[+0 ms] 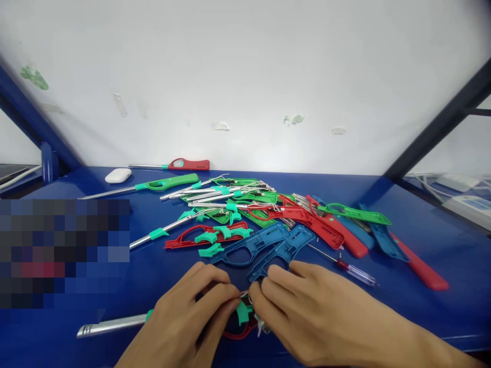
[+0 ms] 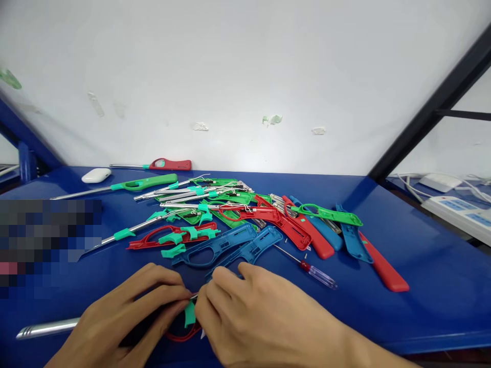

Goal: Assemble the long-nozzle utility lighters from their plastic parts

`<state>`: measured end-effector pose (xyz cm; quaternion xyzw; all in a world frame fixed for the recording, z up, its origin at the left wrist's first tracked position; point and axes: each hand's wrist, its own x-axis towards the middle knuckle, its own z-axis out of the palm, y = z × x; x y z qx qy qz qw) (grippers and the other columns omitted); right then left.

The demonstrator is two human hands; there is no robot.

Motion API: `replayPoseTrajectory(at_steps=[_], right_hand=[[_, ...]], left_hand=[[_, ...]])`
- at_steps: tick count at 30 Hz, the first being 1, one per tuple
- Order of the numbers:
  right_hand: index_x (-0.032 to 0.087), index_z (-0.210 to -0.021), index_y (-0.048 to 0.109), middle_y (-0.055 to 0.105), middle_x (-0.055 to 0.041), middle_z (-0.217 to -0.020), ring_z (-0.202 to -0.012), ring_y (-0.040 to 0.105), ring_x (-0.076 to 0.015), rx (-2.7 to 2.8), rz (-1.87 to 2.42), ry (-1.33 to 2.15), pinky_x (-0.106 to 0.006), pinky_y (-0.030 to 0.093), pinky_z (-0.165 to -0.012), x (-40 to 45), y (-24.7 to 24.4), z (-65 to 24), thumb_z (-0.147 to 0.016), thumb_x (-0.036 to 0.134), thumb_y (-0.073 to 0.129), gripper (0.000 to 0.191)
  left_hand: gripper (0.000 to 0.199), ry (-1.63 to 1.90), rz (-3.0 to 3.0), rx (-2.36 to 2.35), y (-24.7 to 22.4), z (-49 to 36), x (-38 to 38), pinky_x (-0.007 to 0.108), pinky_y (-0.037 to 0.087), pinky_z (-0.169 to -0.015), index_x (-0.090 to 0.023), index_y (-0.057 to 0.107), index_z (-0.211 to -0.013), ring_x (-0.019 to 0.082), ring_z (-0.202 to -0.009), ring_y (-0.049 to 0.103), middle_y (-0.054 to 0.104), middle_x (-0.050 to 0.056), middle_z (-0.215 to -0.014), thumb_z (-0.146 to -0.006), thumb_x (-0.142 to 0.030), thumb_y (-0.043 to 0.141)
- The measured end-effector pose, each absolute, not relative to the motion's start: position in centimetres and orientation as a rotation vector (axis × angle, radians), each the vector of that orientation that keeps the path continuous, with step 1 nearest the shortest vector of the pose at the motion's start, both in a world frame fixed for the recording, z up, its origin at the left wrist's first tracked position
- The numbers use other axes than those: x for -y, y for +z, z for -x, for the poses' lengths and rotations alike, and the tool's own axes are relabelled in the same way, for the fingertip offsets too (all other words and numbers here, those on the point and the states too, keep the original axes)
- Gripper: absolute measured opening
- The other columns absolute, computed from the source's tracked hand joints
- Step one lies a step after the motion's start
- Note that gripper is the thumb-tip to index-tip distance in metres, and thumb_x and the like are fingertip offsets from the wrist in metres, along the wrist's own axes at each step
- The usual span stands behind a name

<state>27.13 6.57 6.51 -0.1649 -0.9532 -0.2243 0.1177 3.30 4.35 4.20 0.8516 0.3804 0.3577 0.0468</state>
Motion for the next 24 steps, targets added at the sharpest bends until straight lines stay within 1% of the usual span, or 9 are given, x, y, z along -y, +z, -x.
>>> replayPoseTrajectory(at_steps=[3,7,9,12,16,18,20,22,24], right_hand=[[0.016,-0.099,0.066,0.056,0.0002,-0.073,-0.069,0.044,-0.0190,2.736,0.546,-0.575,-0.037,0.030,-0.053,-6.9,6.5,-27.0,-0.104,0.012,0.042,0.025],[0.020,-0.090,0.064,0.057,0.0024,-0.069,-0.066,0.046,-0.0175,2.656,0.644,-0.462,-0.035,0.032,-0.051,-7.1,6.5,-27.1,-0.108,0.012,0.037,0.033],[0.020,-0.089,0.064,0.058,0.0031,-0.069,-0.064,0.047,-0.0167,2.611,0.662,-0.403,-0.033,0.034,-0.051,-7.1,6.5,-27.2,-0.109,0.012,0.037,0.034],[0.020,-0.091,0.063,0.057,0.0035,-0.070,-0.062,0.047,-0.0160,2.566,0.666,-0.339,-0.032,0.035,-0.051,-7.0,6.2,-27.3,-0.110,0.013,0.038,0.032],[0.022,-0.095,0.062,0.059,0.0033,-0.073,-0.063,0.053,-0.0165,2.601,0.689,-0.279,-0.033,0.036,-0.052,-6.9,6.1,-27.2,-0.110,0.015,0.042,0.025],[0.023,-0.104,0.063,0.064,0.0024,-0.079,-0.070,0.059,-0.0176,2.626,0.747,-0.238,-0.032,0.041,-0.055,-6.7,6.2,-27.4,-0.111,0.017,0.042,0.022],[0.024,-0.121,0.062,0.072,0.0004,-0.093,-0.083,0.067,-0.0190,2.610,0.875,-0.185,-0.031,0.049,-0.064,-6.3,6.3,-27.9,-0.112,0.028,0.045,0.019],[0.027,-0.134,0.059,0.075,-0.0024,-0.111,-0.097,0.071,-0.0208,2.577,1.011,-0.165,-0.032,0.057,-0.073,-5.6,6.0,-28.8,-0.110,0.042,0.050,0.030],[0.030,-0.138,0.059,0.075,-0.0033,-0.125,-0.107,0.072,-0.0225,2.551,1.101,-0.207,-0.034,0.060,-0.080,-4.8,5.2,-29.7,-0.109,0.045,0.051,0.033]], left_hand=[[0.024,1.105,-2.554,-1.156,4.2,-3.3,-4.3,0.013,0.057,-0.075,-0.026,0.067,-0.100,0.007,-0.083,0.067,0.066,-0.003,-0.094,-0.105,-0.014,0.047],[0.024,1.104,-2.552,-1.162,4.1,-3.3,-4.3,0.012,0.056,-0.069,-0.026,0.067,-0.101,0.006,-0.077,0.067,0.064,-0.002,-0.093,-0.105,-0.015,0.047],[0.022,1.097,-2.559,-1.187,4.0,-3.3,-4.3,0.011,0.056,-0.070,-0.027,0.067,-0.110,0.006,-0.077,0.068,0.066,-0.003,-0.093,-0.106,-0.018,0.047],[0.022,1.058,-2.593,-1.220,3.8,-3.3,-4.4,0.013,0.058,-0.075,-0.026,0.063,-0.122,0.007,-0.080,0.070,0.068,-0.003,-0.095,-0.108,-0.024,0.046],[0.027,0.924,-2.619,-1.144,3.7,-3.3,-4.4,0.017,0.058,-0.070,-0.025,0.065,-0.106,0.010,-0.077,0.065,0.064,-0.001,-0.091,-0.108,-0.015,0.040],[0.026,0.894,-2.646,-1.163,3.6,-3.3,-4.3,0.020,0.059,-0.072,-0.024,0.065,-0.103,0.012,-0.079,0.065,0.065,0.000,-0.094,-0.108,-0.015,0.040],[0.027,0.889,-2.715,-1.202,3.5,-3.2,-4.2,0.023,0.060,-0.076,-0.023,0.066,-0.107,0.013,-0.083,0.066,0.068,0.002,-0.098,-0.107,-0.014,0.040],[0.032,0.857,-2.813,-1.224,3.4,-3.1,-4.0,0.026,0.061,-0.082,-0.023,0.067,-0.113,0.015,-0.087,0.069,0.071,0.002,-0.103,-0.106,-0.012,0.038],[0.037,0.840,-2.918,-1.223,3.2,-3.0,-3.9,0.030,0.061,-0.087,-0.024,0.068,-0.118,0.017,-0.091,0.071,0.074,0.000,-0.106,-0.104,-0.010,0.037]])
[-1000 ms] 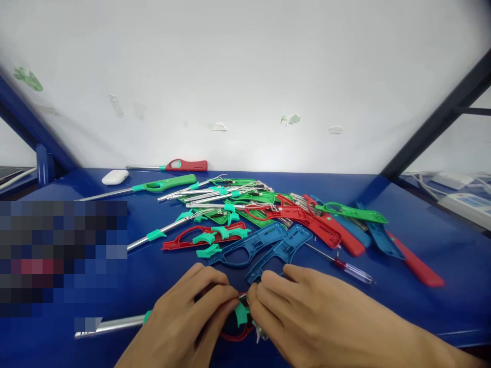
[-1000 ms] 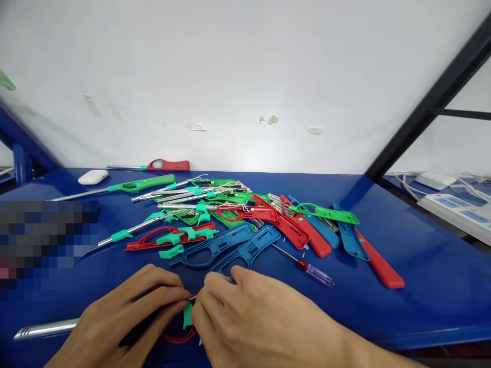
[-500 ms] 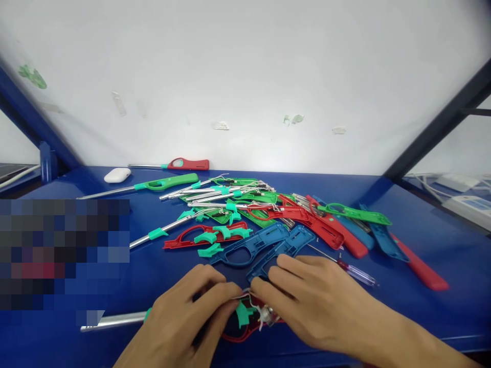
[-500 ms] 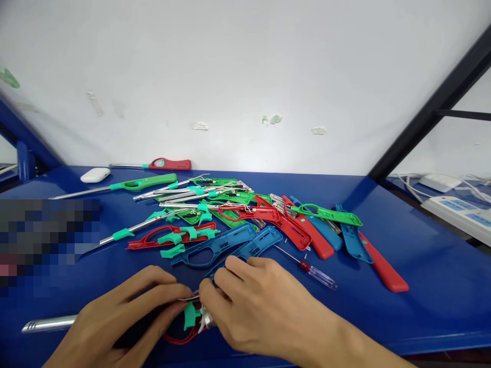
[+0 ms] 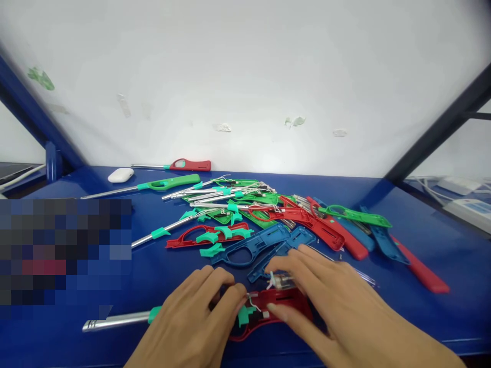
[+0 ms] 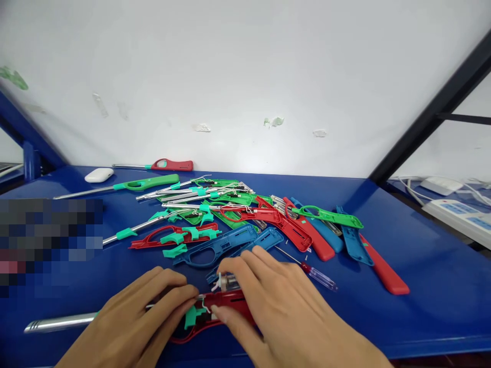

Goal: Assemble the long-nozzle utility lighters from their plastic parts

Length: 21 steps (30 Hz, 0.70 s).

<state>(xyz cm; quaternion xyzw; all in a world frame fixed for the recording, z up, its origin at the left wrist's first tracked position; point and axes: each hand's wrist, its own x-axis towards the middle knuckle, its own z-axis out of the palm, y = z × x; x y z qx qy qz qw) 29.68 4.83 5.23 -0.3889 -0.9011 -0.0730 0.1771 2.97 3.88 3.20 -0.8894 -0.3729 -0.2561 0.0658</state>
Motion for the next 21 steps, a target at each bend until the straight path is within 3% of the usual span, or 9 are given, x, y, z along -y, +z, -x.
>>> replayPoseTrajectory(at_steps=[5,8,11,21], right_hand=[[0.032,-0.142,0.059,0.071,-0.0032,-0.135,-0.126,0.067,-0.0253,2.533,1.125,-0.218,-0.041,0.060,-0.098,-3.6,2.7,-30.2,-0.111,0.029,0.047,0.034],[0.031,-0.138,0.061,0.073,-0.0032,-0.121,-0.112,0.070,-0.0206,2.495,1.147,0.021,-0.033,0.061,-0.090,-3.8,2.6,-29.4,-0.112,0.033,0.048,0.030],[0.031,-0.132,0.062,0.071,-0.0022,-0.109,-0.102,0.069,-0.0182,2.443,1.142,0.187,-0.029,0.060,-0.085,-4.1,3.1,-28.7,-0.112,0.035,0.046,0.026],[0.036,-0.138,0.057,0.071,-0.0013,-0.115,-0.112,0.065,-0.0237,2.399,1.176,0.211,-0.037,0.059,-0.086,-3.8,2.5,-28.9,-0.112,0.033,0.047,0.029]], left_hand=[[0.041,-0.731,2.599,1.041,3.6,-3.2,-3.9,0.034,0.059,-0.091,-0.025,0.069,-0.117,0.018,-0.095,0.074,0.078,-0.002,-0.108,-0.104,-0.010,0.034],[0.037,-0.783,2.625,1.055,4.1,-3.5,-3.9,0.031,0.059,-0.087,-0.025,0.069,-0.110,0.017,-0.089,0.073,0.078,-0.003,-0.102,-0.102,-0.009,0.037],[0.034,-0.855,2.608,1.047,4.2,-4.0,-4.0,0.029,0.059,-0.089,-0.023,0.067,-0.117,0.015,-0.092,0.074,0.079,-0.003,-0.102,-0.102,-0.008,0.039],[0.030,-1.023,2.654,0.974,5.0,-4.7,-4.4,0.027,0.057,-0.084,-0.019,0.068,-0.107,0.013,-0.084,0.071,0.078,-0.003,-0.094,-0.105,-0.006,0.042]])
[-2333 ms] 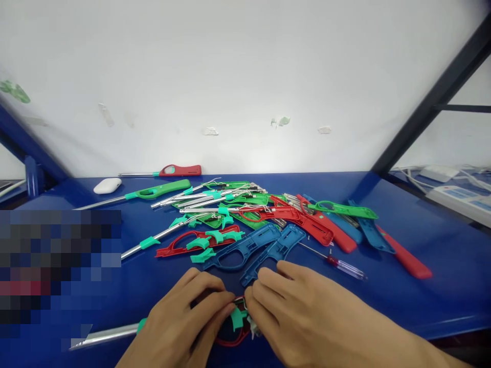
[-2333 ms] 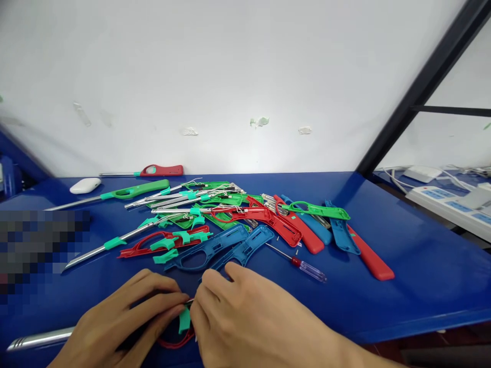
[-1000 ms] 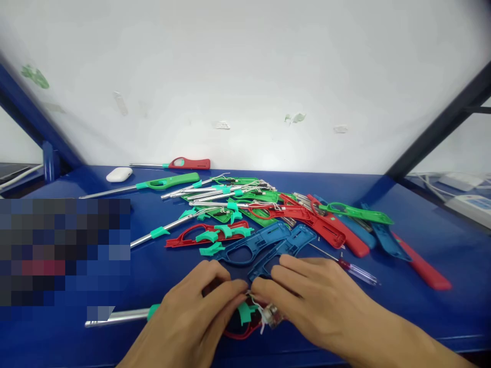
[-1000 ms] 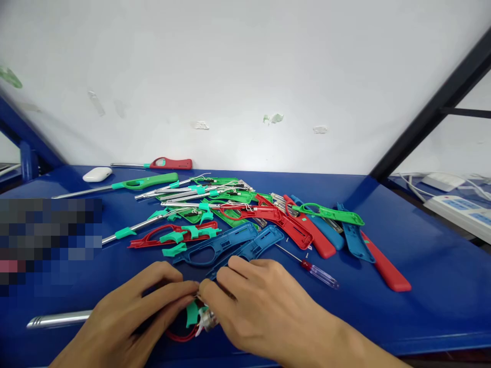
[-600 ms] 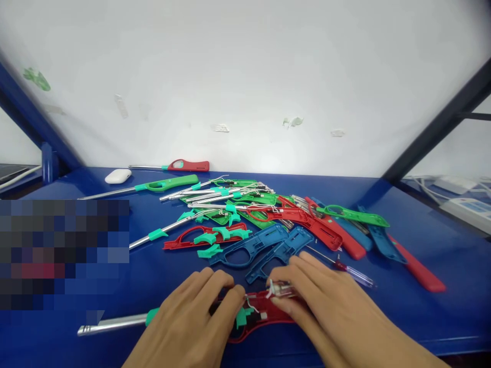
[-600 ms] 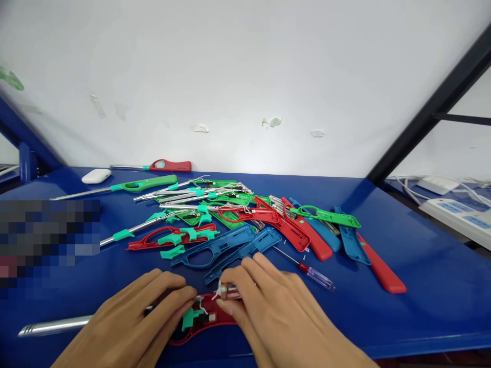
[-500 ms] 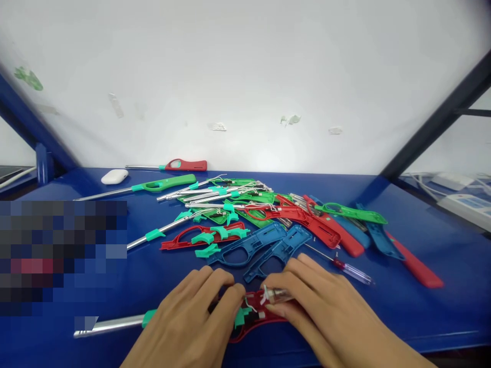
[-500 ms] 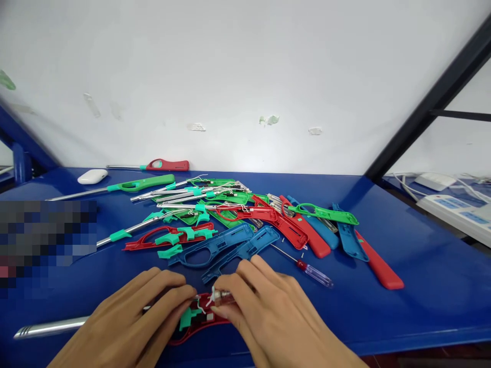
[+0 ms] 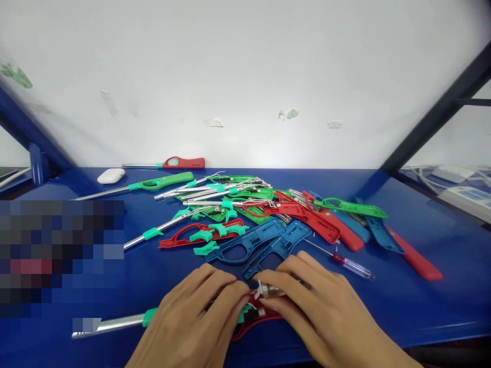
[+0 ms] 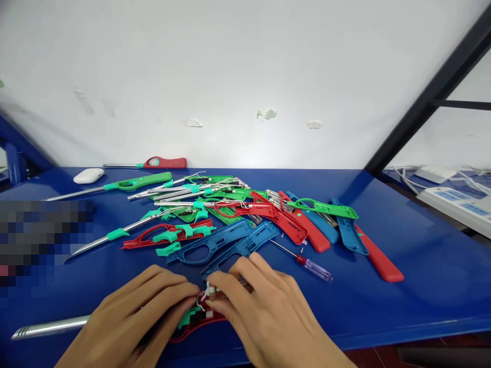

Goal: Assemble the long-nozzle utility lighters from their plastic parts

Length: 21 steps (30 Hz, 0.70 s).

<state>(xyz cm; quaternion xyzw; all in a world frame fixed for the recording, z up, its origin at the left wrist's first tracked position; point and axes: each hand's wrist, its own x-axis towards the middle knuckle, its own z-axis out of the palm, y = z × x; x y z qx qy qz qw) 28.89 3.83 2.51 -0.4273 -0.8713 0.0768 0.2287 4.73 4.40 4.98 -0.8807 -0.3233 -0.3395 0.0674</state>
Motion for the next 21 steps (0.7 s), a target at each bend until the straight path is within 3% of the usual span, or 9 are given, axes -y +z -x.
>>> replayPoseTrajectory(at_steps=[4,15,21], right_hand=[[0.036,-0.141,0.057,0.070,-0.0026,-0.125,-0.116,0.065,-0.0244,2.391,1.205,0.192,-0.039,0.057,-0.088,-3.7,2.3,-28.9,-0.112,0.032,0.045,0.031],[0.031,-0.130,0.063,0.072,-0.0026,-0.106,-0.100,0.066,-0.0209,2.412,1.107,0.112,-0.030,0.056,-0.078,-4.3,3.3,-28.6,-0.112,0.034,0.046,0.025],[0.031,-0.134,0.062,0.072,-0.0025,-0.107,-0.095,0.064,-0.0192,2.447,1.076,0.155,-0.030,0.055,-0.077,-4.3,3.1,-28.6,-0.113,0.033,0.045,0.027]], left_hand=[[0.029,-0.995,2.642,0.969,4.9,-4.7,-4.4,0.027,0.057,-0.083,-0.019,0.069,-0.105,0.012,-0.082,0.071,0.078,-0.004,-0.094,-0.105,-0.007,0.043],[0.036,-0.933,2.667,0.977,3.9,-4.2,-4.3,0.028,0.057,-0.086,-0.021,0.071,-0.106,0.014,-0.084,0.069,0.077,-0.003,-0.094,-0.101,-0.002,0.041],[0.037,-0.887,2.697,1.039,3.7,-4.3,-4.2,0.029,0.058,-0.079,-0.022,0.073,-0.106,0.015,-0.081,0.067,0.075,-0.002,-0.091,-0.100,-0.004,0.041]])
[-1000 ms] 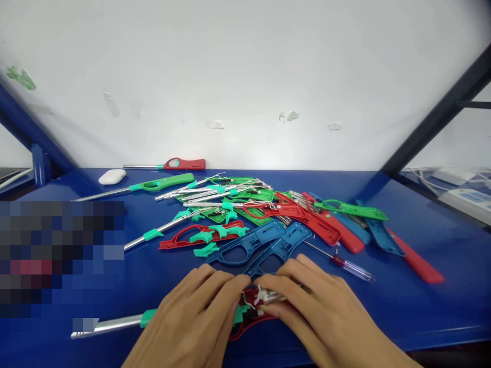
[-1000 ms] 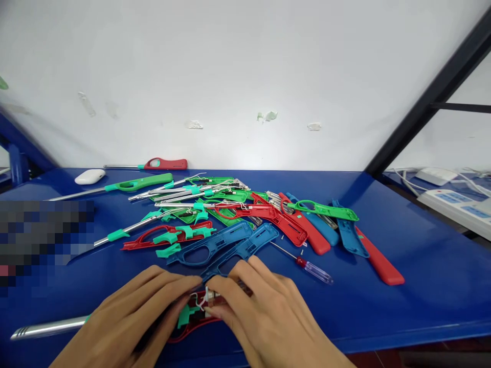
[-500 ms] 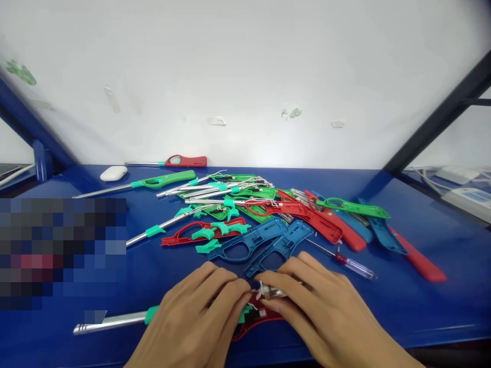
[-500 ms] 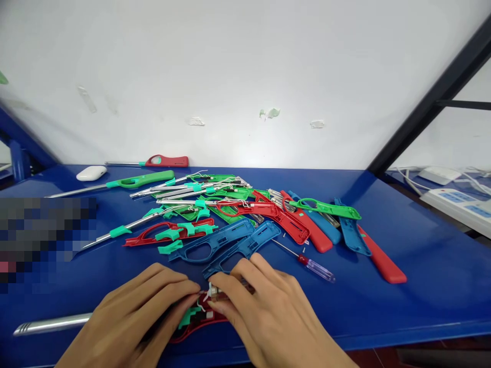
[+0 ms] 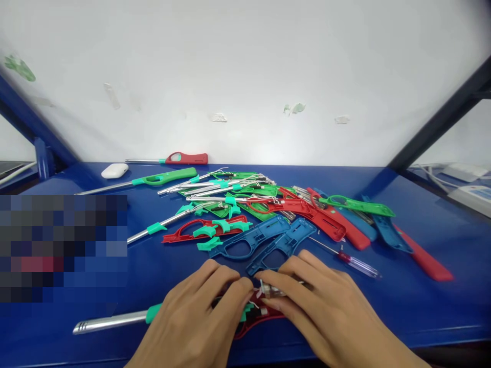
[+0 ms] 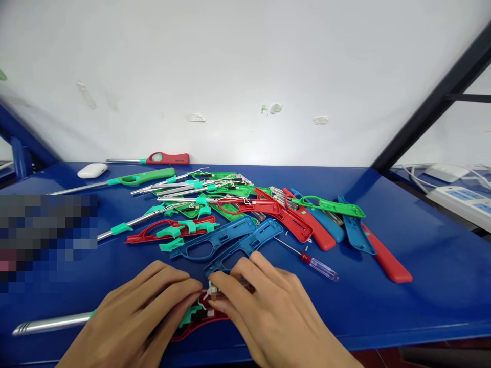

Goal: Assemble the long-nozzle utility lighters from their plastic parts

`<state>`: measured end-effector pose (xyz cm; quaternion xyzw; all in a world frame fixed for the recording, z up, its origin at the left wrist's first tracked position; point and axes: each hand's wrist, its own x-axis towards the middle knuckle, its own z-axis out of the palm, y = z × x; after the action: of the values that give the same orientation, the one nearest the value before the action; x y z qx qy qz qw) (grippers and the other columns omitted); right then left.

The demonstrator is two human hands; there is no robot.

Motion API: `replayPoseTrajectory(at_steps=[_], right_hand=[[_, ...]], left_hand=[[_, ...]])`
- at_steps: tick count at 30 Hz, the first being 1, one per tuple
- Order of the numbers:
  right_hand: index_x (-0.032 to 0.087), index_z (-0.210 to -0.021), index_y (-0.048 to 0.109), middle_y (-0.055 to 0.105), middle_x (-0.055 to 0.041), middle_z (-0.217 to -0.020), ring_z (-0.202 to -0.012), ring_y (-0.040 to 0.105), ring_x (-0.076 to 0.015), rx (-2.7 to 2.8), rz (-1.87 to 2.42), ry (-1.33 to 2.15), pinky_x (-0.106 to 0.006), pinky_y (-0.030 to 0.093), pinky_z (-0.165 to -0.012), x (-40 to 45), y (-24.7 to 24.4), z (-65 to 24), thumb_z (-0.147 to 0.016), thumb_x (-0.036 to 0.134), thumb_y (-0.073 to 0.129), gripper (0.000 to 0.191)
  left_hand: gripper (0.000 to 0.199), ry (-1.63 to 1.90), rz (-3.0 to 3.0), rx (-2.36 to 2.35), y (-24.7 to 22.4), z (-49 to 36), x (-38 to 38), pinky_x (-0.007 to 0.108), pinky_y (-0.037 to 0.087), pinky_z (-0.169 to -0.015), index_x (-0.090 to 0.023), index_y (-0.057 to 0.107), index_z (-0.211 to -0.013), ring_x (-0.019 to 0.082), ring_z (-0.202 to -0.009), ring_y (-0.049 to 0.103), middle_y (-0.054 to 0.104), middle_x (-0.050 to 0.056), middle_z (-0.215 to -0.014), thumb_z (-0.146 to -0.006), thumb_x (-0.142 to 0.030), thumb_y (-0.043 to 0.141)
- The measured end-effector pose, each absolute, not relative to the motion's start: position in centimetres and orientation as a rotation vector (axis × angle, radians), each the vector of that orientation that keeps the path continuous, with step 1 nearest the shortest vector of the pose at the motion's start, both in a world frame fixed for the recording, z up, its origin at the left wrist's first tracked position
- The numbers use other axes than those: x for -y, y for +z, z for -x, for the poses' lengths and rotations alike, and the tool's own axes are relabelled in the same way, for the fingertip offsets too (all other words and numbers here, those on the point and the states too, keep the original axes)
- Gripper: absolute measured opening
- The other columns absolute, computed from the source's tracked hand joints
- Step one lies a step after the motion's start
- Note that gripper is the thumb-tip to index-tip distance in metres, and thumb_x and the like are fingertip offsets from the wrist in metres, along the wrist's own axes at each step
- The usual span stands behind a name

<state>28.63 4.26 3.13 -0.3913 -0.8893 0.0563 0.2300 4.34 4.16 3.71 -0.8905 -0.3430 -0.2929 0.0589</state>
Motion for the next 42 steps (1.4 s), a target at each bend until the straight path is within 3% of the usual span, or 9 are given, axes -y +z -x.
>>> replayPoseTrajectory(at_steps=[4,12,20,27,38,42], right_hand=[[0.032,-0.146,0.055,0.071,-0.0040,-0.121,-0.111,0.063,-0.0226,2.471,1.093,0.085,-0.034,0.055,-0.087,-3.9,2.4,-29.0,-0.111,0.027,0.049,0.036],[0.027,-0.139,0.058,0.069,-0.0027,-0.105,-0.089,0.061,-0.0180,2.505,1.020,0.071,-0.030,0.051,-0.071,-4.6,2.4,-29.0,-0.110,0.025,0.051,0.029],[0.027,-0.137,0.059,0.069,-0.0006,-0.101,-0.084,0.059,-0.0153,2.512,0.928,0.065,-0.029,0.042,-0.062,-4.9,3.0,-28.9,-0.113,0.027,0.046,0.028],[0.030,-0.133,0.063,0.069,-0.0006,-0.098,-0.083,0.058,-0.0162,2.442,1.001,0.107,-0.029,0.042,-0.066,-4.6,3.6,-28.4,-0.113,0.030,0.047,0.025],[0.030,-0.133,0.064,0.069,0.0008,-0.094,-0.080,0.057,-0.0153,2.467,0.963,0.055,-0.028,0.041,-0.059,-4.9,3.6,-28.4,-0.111,0.030,0.051,0.025],[0.032,-0.134,0.063,0.067,-0.0025,-0.104,-0.083,0.060,-0.0151,2.409,1.004,0.019,-0.025,0.048,-0.063,-4.5,3.7,-28.3,-0.111,0.030,0.051,0.027]], left_hand=[[0.037,-0.867,2.715,1.065,3.8,-4.4,-3.9,0.031,0.058,-0.081,-0.022,0.072,-0.109,0.017,-0.083,0.067,0.075,-0.001,-0.094,-0.103,-0.006,0.040],[0.035,-0.938,2.722,1.060,4.1,-4.2,-3.6,0.030,0.057,-0.085,-0.020,0.069,-0.112,0.017,-0.088,0.067,0.075,0.001,-0.096,-0.104,-0.006,0.038],[0.034,-0.972,2.681,1.027,3.8,-4.4,-4.0,0.030,0.057,-0.088,-0.018,0.066,-0.115,0.017,-0.090,0.068,0.075,0.002,-0.097,-0.101,-0.003,0.037],[0.031,-0.957,2.710,1.039,4.0,-4.2,-4.1,0.027,0.056,-0.084,-0.020,0.067,-0.114,0.015,-0.085,0.065,0.076,-0.002,-0.096,-0.106,-0.007,0.040],[0.027,-1.030,2.711,1.020,4.0,-4.5,-4.4,0.026,0.052,-0.076,-0.018,0.068,-0.100,0.015,-0.079,0.056,0.071,-0.002,-0.088,-0.105,-0.006,0.044],[0.028,-1.002,2.672,0.973,3.8,-4.1,-4.3,0.026,0.051,-0.084,-0.017,0.071,-0.106,0.015,-0.086,0.058,0.074,-0.002,-0.094,-0.104,-0.005,0.046]])
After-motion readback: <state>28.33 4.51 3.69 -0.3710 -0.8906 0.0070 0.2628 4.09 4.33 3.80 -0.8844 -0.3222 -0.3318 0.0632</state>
